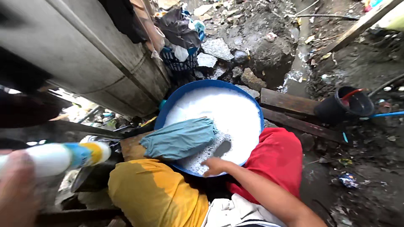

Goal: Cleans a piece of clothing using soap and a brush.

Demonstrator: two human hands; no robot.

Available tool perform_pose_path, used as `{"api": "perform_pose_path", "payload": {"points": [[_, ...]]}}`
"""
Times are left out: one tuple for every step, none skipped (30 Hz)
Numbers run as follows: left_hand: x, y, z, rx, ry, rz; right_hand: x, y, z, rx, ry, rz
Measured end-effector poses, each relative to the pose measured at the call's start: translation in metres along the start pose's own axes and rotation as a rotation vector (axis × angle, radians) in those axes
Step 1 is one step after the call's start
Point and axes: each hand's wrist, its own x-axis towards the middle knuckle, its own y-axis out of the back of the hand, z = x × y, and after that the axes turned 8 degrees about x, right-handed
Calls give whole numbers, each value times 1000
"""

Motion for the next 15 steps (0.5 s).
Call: {"api": "perform_pose_path", "payload": {"points": [[-1, -7, 36, -65, -127, 53, -10, 18, -14, 70, 82, 133], [-1, -14, 70, -67, -266, 93, -17, 35, -26, 145, 178, 268], [0, -21, 100, -52, -379, 120, -21, 50, -38, 209, 273, 381], [-1, -30, 132, -74, -464, 112, -24, 63, -48, 250, 386, 478], [-6, -38, 161, -103, -522, 88, -29, 74, -59, 263, 493, 547], [-12, -45, 187, -127, -562, 58, -33, 82, -69, 251, 590, 599], [-17, -53, 207, -154, -589, 21, -36, 89, -75, 228, 672, 636], [-19, -62, 222, -183, -600, -21, -36, 92, -78, 206, 739, 672], [-21, -72, 232, -225, -599, -69, -34, 95, -78, 199, 784, 703], [-20, -82, 239, -273, -596, -113, -34, 96, -76, 200, 803, 722], [-17, -92, 245, -320, -587, -152, -34, 98, -73, 208, 793, 730], [-14, -99, 248, -360, -567, -209, -35, 101, -70, 213, 761, 725], [-10, -105, 248, -387, -542, -289, -35, 106, -66, 212, 706, 704], [-3, -109, 245, -401, -520, -377, -33, 114, -61, 200, 639, 683], [4, -113, 238, -410, -488, -462, -29, 124, -54, 185, 565, 660]]}}
